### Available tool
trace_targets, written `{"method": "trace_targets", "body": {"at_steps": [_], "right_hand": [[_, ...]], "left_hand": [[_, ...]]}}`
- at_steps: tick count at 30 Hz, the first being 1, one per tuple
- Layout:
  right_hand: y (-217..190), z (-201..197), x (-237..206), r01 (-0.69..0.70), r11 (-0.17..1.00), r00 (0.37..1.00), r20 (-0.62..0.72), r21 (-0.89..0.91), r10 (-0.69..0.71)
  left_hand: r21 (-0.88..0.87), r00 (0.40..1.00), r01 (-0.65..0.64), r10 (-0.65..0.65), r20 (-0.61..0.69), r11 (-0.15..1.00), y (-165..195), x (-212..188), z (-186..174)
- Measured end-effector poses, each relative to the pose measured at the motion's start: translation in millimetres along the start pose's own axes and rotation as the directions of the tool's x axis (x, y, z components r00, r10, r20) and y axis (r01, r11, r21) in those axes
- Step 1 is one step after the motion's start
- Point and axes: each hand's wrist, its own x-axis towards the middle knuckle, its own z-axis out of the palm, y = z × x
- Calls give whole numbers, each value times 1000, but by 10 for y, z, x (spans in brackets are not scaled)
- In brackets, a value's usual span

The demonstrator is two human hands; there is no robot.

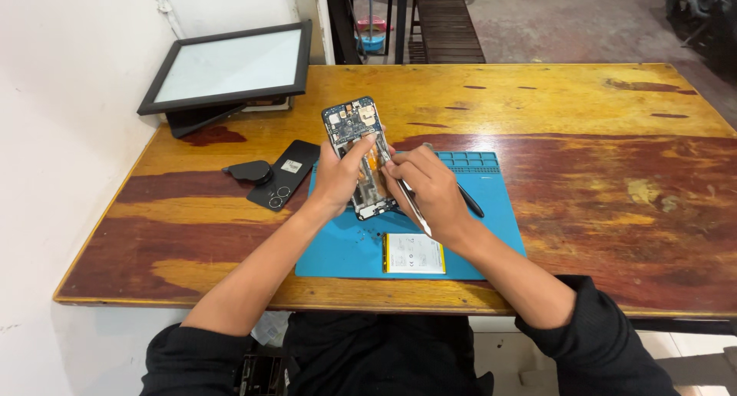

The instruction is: The person repairs a disassembled smartphone at a wooden workbench, holding the phone body with its back cover removed and using a screwdriver and tweezers to work on the internal components. The removed battery lies on a blue mat beside the phone as the person manipulates parts inside the device.

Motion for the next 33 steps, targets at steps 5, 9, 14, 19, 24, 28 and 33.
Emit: {"method": "trace_targets", "body": {"at_steps": [5,9,14,19,24,28,33], "right_hand": [[4,22,-10,-23,1000,1000,14,6,23],[30,-7,-28,-7,1000,1000,2,7,7],[16,21,-60,-52,997,998,49,62,49],[41,4,-40,-19,999,1000,21,28,18],[28,1,-33,-24,999,1000,8,31,24],[45,5,-42,-19,999,1000,14,37,19],[65,27,-52,-9,999,1000,13,43,9]], "left_hand": [[13,1000,-12,12,-2,1000,4,-7,13],[135,999,-13,18,-31,991,-32,-30,32],[-32,999,26,-27,-21,999,-49,7,-23],[-51,998,-35,37,48,998,-66,-28,-13],[-59,1000,-15,16,25,998,-32,-50,-25],[-90,999,-1,5,39,996,-31,-7,-35],[-132,997,-23,32,71,991,-53,0,-39]]}}
